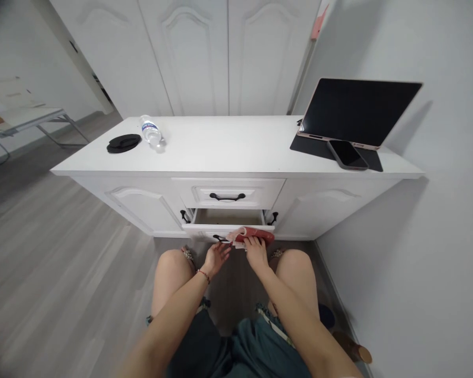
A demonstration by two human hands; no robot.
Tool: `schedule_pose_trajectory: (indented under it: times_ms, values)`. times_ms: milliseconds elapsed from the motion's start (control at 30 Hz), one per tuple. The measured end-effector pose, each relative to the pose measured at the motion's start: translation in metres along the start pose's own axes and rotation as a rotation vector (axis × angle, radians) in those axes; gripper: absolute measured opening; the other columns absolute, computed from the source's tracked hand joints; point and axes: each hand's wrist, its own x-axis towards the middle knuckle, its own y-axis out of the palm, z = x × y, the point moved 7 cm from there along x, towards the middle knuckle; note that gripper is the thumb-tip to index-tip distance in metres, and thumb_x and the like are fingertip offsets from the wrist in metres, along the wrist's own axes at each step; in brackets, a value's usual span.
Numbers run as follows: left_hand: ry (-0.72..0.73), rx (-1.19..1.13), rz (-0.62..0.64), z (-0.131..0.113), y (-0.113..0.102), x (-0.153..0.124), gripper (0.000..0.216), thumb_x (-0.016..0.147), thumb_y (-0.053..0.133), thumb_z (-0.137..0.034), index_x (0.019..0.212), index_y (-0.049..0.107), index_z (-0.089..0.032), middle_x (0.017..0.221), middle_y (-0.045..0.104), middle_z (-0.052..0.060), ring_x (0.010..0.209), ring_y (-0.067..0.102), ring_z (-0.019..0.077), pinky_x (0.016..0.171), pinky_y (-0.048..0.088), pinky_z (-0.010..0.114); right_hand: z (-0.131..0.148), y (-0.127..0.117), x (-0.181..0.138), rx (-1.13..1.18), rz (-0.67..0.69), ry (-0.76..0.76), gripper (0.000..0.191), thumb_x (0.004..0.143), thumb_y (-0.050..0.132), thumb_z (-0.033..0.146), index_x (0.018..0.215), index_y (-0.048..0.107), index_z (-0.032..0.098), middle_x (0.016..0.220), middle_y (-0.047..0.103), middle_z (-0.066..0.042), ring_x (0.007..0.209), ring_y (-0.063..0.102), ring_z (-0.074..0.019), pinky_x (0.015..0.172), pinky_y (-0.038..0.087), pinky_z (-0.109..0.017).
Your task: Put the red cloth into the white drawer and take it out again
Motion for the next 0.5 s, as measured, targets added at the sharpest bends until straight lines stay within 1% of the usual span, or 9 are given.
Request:
schedule_pose_trajectory:
  times_ms: [200, 333, 400, 500]
  values:
    - [0.013, -0.011, -0.028, 0.0, -0.001, 0.001, 0.016, 0.084, 0.046, -0.028, 0.098, 0.052, -0.023, 0.129, 0.055, 0.005, 0.09, 0.065, 0.0175, 0.074, 0.044, 0.028, -0.027, 0.0, -0.013, -0.028, -0.124, 0.251, 0.039, 0.079, 0.047, 0.008, 0.114, 0.061, 0.018, 0.112, 0.061, -0.013, 0.107, 0.05, -0.0279, 0.099, 0.03, -0.044]
    - [0.023, -0.006, -0.032, 0.0, -0.001, 0.002, 0.018, 0.083, 0.046, -0.028, 0.1, 0.052, -0.023, 0.128, 0.056, 0.005, 0.087, 0.066, 0.017, 0.073, 0.044, 0.028, -0.049, 0.012, -0.018, 0.037, -0.164, 0.47, 0.038, 0.081, 0.045, 0.011, 0.115, 0.06, 0.017, 0.113, 0.057, -0.017, 0.105, 0.05, -0.0302, 0.089, 0.038, -0.043]
    - [0.028, -0.005, -0.032, 0.001, -0.002, 0.003, 0.018, 0.083, 0.047, -0.028, 0.1, 0.052, -0.023, 0.126, 0.056, 0.005, 0.088, 0.067, 0.0176, 0.074, 0.044, 0.029, -0.056, 0.02, -0.018, 0.121, -0.197, 0.513, 0.038, 0.08, 0.045, 0.013, 0.114, 0.06, 0.016, 0.112, 0.056, -0.017, 0.103, 0.051, -0.03, 0.086, 0.041, -0.042]
    - [0.028, -0.004, -0.024, 0.0, -0.001, 0.002, 0.018, 0.083, 0.047, -0.028, 0.099, 0.053, -0.023, 0.124, 0.058, 0.005, 0.09, 0.066, 0.0181, 0.075, 0.044, 0.029, -0.06, 0.032, -0.015, 0.294, -0.293, 0.51, 0.035, 0.077, 0.046, 0.017, 0.11, 0.06, 0.016, 0.109, 0.055, -0.015, 0.102, 0.052, -0.0294, 0.088, 0.043, -0.044]
